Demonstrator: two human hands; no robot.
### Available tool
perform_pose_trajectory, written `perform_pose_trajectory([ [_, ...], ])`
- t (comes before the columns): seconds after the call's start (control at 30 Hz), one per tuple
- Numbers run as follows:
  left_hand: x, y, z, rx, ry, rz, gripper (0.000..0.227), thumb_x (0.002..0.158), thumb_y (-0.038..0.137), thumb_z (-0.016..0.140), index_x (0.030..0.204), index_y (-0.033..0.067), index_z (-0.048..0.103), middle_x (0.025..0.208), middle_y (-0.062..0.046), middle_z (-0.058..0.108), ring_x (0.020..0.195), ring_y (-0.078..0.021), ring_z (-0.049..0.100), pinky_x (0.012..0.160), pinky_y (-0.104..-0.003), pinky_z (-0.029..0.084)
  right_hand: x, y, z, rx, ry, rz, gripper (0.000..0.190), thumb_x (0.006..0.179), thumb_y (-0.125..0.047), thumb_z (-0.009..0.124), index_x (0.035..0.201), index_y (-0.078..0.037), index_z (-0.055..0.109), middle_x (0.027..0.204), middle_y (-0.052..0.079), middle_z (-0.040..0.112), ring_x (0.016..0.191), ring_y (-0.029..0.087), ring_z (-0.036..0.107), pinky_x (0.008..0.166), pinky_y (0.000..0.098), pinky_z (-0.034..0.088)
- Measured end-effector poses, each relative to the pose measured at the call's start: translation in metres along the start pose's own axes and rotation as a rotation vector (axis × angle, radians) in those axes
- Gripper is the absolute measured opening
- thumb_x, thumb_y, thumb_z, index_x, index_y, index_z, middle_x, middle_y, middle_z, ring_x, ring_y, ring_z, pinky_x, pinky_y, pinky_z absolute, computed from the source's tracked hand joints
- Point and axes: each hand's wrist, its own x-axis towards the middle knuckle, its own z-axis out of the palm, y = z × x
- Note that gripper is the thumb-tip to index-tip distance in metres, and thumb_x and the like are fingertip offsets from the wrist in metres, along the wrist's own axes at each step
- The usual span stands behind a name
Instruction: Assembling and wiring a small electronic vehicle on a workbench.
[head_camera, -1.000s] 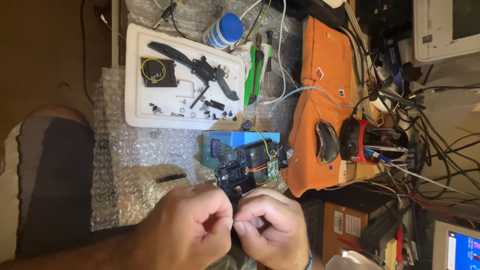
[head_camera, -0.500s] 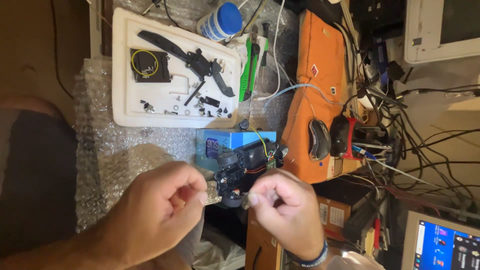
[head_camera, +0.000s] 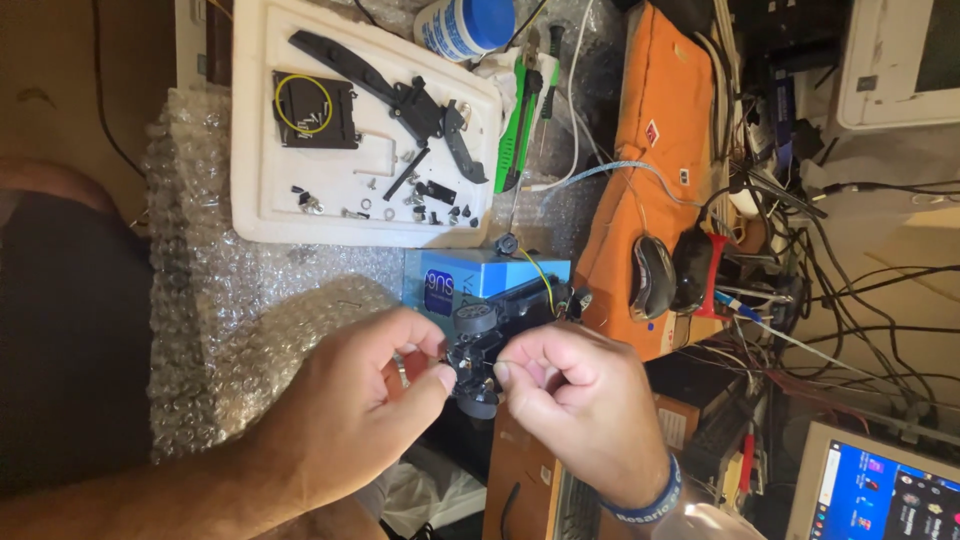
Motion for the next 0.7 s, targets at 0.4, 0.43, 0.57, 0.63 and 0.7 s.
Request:
perform_pose_trajectory([
  [0.4, 0.003, -0.005, 0.007, -0.016, -0.038, 0.050, 0.012, 0.085, 0.021, 0.072, 0.075, 0.0161, 0.068, 0.059, 0.006, 0.060, 0.052, -0.0086, 0.049, 0.051, -0.031, 0.043, 0.009, 0.006, -0.009, 0.065, -0.156, 0.160, 0.006, 0.081, -0.019, 0.082, 0.080, -0.014, 0.085, 0.057, -0.007, 0.063, 0.052, 0.004, 0.050, 0.050, 0.0236, 0.045],
  [0.43, 0.003, -0.005, 0.006, -0.018, -0.038, 0.049, 0.012, 0.085, 0.021, 0.072, 0.075, 0.0161, 0.068, 0.059, 0.006, 0.060, 0.052, -0.0086, 0.049, 0.051, -0.031, 0.043, 0.010, 0.007, -0.009, 0.064, -0.157, 0.161, 0.006, 0.081, -0.019, 0.082, 0.080, -0.014, 0.085, 0.057, -0.007, 0.063, 0.052, 0.004, 0.050, 0.050, 0.0236, 0.045],
  [0.57, 0.003, -0.004, 0.007, -0.008, -0.054, 0.042, 0.013, 0.085, 0.022, 0.071, 0.073, 0.0169, 0.068, 0.058, 0.006, 0.057, 0.052, -0.0094, 0.047, 0.050, -0.032, 0.041, 0.011, 0.009, -0.010, 0.048, -0.174, 0.242, 0.007, 0.080, -0.021, 0.085, 0.079, -0.014, 0.086, 0.056, -0.008, 0.065, 0.052, 0.002, 0.049, 0.048, 0.0230, 0.045],
  [0.63, 0.003, -0.005, 0.007, 0.004, -0.063, 0.021, 0.015, 0.085, 0.024, 0.072, 0.072, 0.0173, 0.068, 0.057, 0.006, 0.055, 0.053, -0.0099, 0.046, 0.051, -0.032, 0.040, 0.013, 0.007, -0.011, 0.046, -0.183, 0.264, 0.007, 0.080, -0.022, 0.085, 0.079, -0.015, 0.086, 0.057, -0.008, 0.068, 0.053, 0.002, 0.052, 0.050, 0.0228, 0.046],
  [0.7, 0.003, -0.007, 0.010, -0.051, -0.069, 0.037, 0.014, 0.085, 0.020, 0.072, 0.072, 0.0157, 0.069, 0.057, 0.005, 0.055, 0.050, -0.0084, 0.045, 0.048, -0.031, 0.038, 0.014, 0.005, -0.013, 0.030, -0.205, 0.288, 0.008, 0.079, -0.022, 0.087, 0.077, -0.015, 0.086, 0.058, -0.009, 0.069, 0.055, 0.002, 0.053, 0.051, 0.0231, 0.048],
])
